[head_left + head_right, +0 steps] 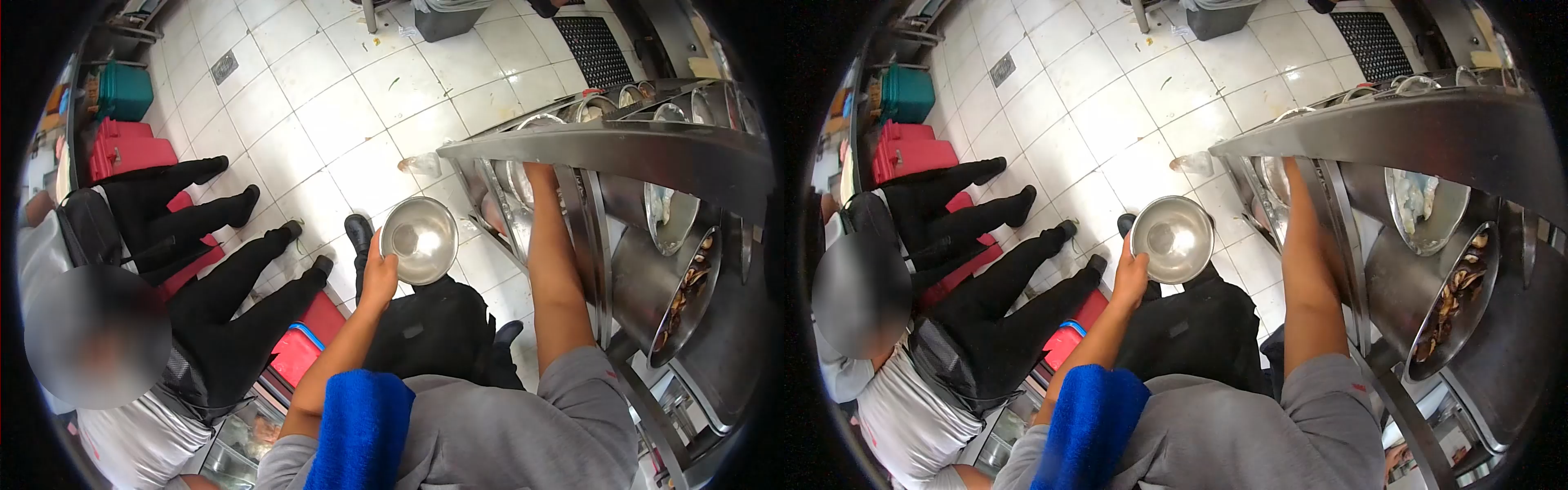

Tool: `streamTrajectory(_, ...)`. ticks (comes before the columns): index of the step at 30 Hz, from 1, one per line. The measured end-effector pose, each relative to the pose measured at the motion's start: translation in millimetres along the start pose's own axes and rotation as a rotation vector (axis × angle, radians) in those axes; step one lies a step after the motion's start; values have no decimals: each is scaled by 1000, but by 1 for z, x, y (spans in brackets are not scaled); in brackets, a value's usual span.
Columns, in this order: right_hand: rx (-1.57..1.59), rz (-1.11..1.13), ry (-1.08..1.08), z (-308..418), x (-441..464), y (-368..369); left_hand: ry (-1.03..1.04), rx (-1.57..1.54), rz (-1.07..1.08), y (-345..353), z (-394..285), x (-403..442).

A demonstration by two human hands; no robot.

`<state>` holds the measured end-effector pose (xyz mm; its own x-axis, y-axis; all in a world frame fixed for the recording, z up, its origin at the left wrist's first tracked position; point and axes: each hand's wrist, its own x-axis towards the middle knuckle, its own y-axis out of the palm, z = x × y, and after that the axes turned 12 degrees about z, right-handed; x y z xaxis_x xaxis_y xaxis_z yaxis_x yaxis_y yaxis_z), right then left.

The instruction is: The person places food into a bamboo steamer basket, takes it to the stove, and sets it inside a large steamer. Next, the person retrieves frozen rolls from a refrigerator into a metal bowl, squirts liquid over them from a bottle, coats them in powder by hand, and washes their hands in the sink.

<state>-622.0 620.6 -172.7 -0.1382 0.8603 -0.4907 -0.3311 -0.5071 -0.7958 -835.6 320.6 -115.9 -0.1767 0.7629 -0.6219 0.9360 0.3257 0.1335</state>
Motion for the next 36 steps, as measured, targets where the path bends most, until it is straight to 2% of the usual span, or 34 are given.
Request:
streamTrajectory(2,158,-13,-163,-18,-2,-1,-10,3,1,-1,-1,-2)
streamTrajectory(4,232,65,-226,-28,-8,0,-21,1,3,-1,0,-1)
streamTrajectory(6,199,124,-275,-25,-11,4,-18,-48,33,-2,4,-1)
streamTrajectory(9,39,82,-380,-12,1,18,-17,-14,47,0,4,2)
streamTrajectory(12,-176,-51,-237,-4,10,30,-10,55,39,0,9,4)
streamTrajectory(15,-102,-126,-144,-17,11,32,-7,87,54,0,-1,-1)
streamTrajectory(17,34,-134,-172,-34,10,24,-51,72,43,-4,3,0)
streamTrajectory(19,154,-53,-190,-54,3,16,-91,50,30,-5,3,1)
streamTrajectory(22,76,169,-140,-72,-12,17,-106,-63,14,-6,-1,0)
streamTrajectory(24,-71,240,-101,-70,-17,20,-124,100,-2,-12,5,5)
streamTrajectory(25,-72,230,-45,-63,-20,21,-57,59,7,-10,1,4)
streamTrajectory(26,-66,215,-16,-45,-28,23,-170,245,-44,-8,-14,2)
streamTrajectory(27,-104,198,-5,-39,-27,27,95,360,-102,-12,19,9)
streamTrajectory(28,-128,169,9,-45,-27,29,-74,287,-41,-15,11,8)
streamTrajectory(29,-151,143,29,-53,-22,34,11,437,-120,-16,21,9)
streamTrajectory(30,-161,101,57,-64,-11,39,-105,344,-26,-18,5,7)
streamTrajectory(31,-168,65,91,-81,1,45,-65,327,45,-27,47,24)
streamTrajectory(32,-156,25,138,-102,15,52,-270,346,22,-20,0,12)
streamTrajectory(33,-147,-8,177,-123,33,61,-141,266,59,-25,2,10)
streamTrajectory(34,214,237,156,-73,1,29,-9,298,14,-27,3,10)
streamTrajectory(35,232,146,5,-40,-26,11,109,324,-14,-28,4,8)
streamTrajectory(36,167,114,-58,-12,-46,-1,129,335,-40,-33,6,9)
